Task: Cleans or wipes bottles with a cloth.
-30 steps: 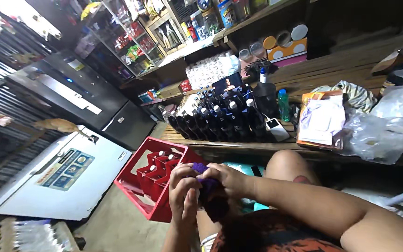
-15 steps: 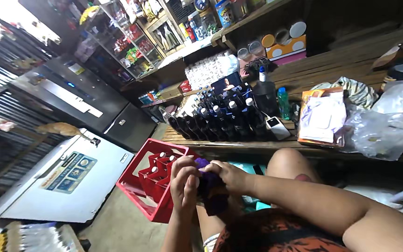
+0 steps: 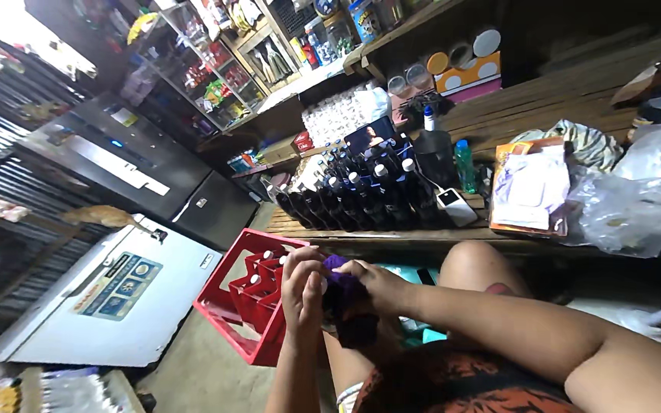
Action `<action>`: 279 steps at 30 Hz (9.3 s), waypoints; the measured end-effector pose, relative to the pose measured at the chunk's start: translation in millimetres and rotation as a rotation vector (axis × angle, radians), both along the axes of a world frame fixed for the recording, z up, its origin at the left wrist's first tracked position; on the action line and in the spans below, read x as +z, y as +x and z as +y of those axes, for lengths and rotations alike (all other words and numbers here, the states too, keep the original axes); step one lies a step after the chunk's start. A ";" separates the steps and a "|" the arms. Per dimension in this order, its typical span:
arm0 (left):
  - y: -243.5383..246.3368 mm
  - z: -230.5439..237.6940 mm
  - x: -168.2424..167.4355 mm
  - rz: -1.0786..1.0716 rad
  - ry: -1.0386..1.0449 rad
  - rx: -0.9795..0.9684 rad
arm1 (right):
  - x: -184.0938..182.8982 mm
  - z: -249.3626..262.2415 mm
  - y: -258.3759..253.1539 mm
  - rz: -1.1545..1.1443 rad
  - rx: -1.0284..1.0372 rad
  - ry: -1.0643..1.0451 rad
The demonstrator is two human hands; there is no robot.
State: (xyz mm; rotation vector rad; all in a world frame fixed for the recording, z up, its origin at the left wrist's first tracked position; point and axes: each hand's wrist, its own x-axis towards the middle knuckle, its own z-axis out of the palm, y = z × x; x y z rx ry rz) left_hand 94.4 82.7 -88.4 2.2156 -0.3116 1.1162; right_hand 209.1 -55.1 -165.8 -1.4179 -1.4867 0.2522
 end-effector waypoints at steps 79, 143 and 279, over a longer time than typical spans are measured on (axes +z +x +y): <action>-18.7 -14.5 -7.3 -0.036 0.027 -0.021 | -14.3 -1.0 -16.4 -0.035 0.012 0.052; -21.0 -29.3 -12.1 -0.011 0.071 -0.035 | -13.3 -1.5 -14.2 -0.196 0.010 0.263; 25.1 -5.8 0.8 0.108 -0.003 -0.007 | 1.8 -2.1 4.5 0.190 0.066 -0.026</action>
